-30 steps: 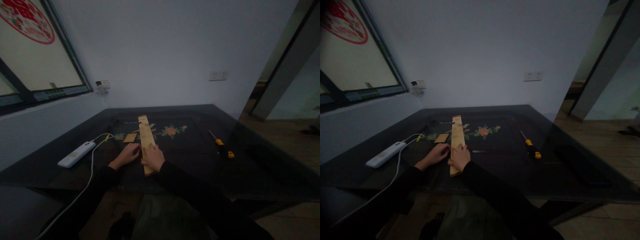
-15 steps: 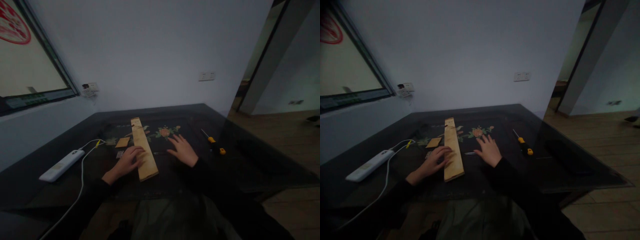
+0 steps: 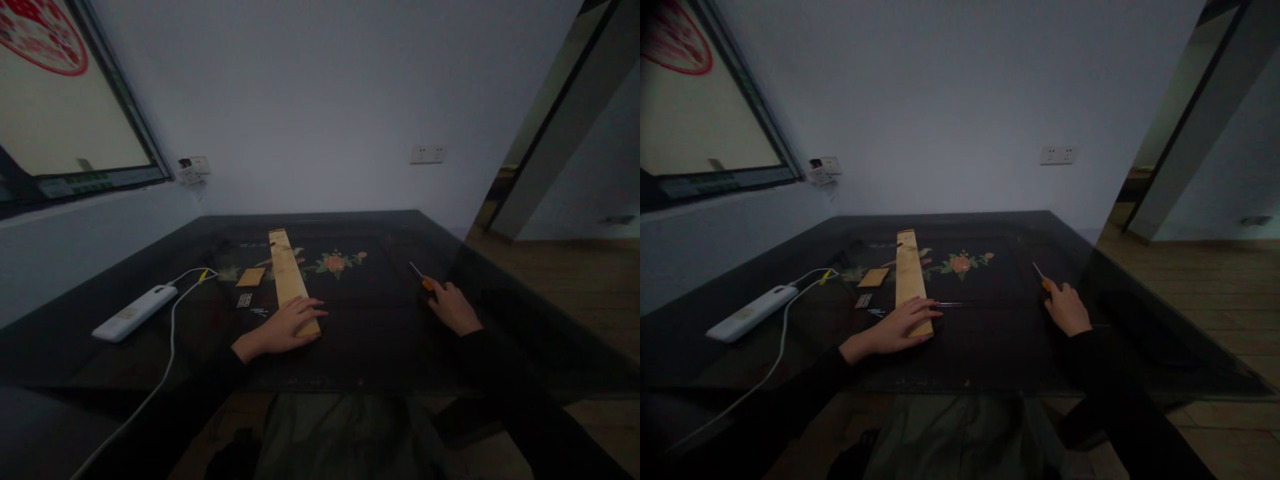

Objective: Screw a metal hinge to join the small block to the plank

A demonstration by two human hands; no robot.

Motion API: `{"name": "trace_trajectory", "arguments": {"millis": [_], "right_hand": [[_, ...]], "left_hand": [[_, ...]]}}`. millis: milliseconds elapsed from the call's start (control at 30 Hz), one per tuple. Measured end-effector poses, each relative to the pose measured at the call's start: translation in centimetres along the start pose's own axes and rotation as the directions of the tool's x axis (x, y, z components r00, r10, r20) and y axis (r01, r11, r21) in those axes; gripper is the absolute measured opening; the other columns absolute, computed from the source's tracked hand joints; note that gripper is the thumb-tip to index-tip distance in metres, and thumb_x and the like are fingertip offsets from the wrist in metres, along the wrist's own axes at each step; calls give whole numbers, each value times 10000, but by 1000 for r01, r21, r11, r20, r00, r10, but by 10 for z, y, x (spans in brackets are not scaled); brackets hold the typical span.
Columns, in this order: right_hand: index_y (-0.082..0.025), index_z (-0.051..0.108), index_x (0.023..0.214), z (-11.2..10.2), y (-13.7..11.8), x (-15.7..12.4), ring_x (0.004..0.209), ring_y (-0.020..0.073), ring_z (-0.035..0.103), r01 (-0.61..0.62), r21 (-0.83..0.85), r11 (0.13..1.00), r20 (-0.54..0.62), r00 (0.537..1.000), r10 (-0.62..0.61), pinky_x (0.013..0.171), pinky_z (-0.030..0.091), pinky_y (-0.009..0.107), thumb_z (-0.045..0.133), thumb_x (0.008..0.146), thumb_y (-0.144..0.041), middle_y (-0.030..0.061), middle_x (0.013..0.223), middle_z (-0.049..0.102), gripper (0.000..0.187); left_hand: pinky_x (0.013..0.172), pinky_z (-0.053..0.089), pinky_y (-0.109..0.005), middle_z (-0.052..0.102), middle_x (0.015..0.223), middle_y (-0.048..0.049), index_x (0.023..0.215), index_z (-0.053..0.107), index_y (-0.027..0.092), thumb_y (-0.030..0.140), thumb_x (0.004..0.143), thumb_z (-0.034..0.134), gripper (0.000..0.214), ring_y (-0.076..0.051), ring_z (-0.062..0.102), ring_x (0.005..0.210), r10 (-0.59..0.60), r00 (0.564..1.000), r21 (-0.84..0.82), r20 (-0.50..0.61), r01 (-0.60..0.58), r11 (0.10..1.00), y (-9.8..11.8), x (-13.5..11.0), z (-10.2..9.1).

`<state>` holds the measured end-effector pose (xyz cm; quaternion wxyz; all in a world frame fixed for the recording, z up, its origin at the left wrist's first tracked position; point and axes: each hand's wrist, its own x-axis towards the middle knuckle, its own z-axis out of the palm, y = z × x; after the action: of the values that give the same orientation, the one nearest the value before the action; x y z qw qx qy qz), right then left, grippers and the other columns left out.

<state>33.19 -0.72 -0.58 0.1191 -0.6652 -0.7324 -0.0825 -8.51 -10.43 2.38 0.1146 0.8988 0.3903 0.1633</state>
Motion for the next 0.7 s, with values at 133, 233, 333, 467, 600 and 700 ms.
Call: {"name": "trace_trajectory", "arguments": {"millis": [133,233,333,467,600,700], "right_hand": [[-174,445,1434,-3,-3,6,899,268,596,32,77,997,-8,999,-32,846,464,408,426,915,-213,168,1007,578,521],[-134,426,1431,-14,-26,9,1012,267,595,67,315,947,-34,998,-60,931,449,408,428,889,-196,173,1087,593,546],[-140,407,1424,-31,-72,7,1194,249,535,202,591,781,-104,979,-174,1025,408,401,441,858,-203,168,1287,558,571],[-213,354,1456,-56,-154,-7,1258,230,493,378,737,560,-252,923,-292,1072,376,436,450,858,-231,116,1395,511,606],[-238,311,1492,-72,-220,-21,1365,225,382,470,737,485,-305,872,-383,1129,311,456,418,864,-156,105,1464,436,642],[-226,277,1504,-73,-244,-22,1371,203,374,448,786,426,-287,875,-390,1135,312,411,451,873,-163,106,1472,420,658]], "left_hand": [[1144,296,-502,485,1439,-108,1339,546,275,420,859,636,510,-291,434,1336,-2,1000,-26,13,3,1000,-2,3,-2],[1151,283,-511,472,1455,-113,1342,546,268,456,838,658,550,-294,411,1363,-26,999,-149,33,30,988,5,10,-6],[1146,301,-499,533,1408,-99,1333,553,268,475,886,589,494,-266,464,1327,-121,991,-407,-61,86,909,16,27,-4],[1029,444,-453,650,1240,-119,1263,600,221,568,870,572,525,-266,594,1177,-326,938,-848,-120,74,524,28,62,10],[926,508,-385,668,1170,-100,1190,612,213,590,838,595,516,-256,630,1086,-534,831,-974,-155,-37,225,31,83,16],[903,509,-372,678,1092,-91,1099,624,210,539,843,599,418,-244,637,1042,-606,742,-946,-287,-123,299,21,81,2]]}}
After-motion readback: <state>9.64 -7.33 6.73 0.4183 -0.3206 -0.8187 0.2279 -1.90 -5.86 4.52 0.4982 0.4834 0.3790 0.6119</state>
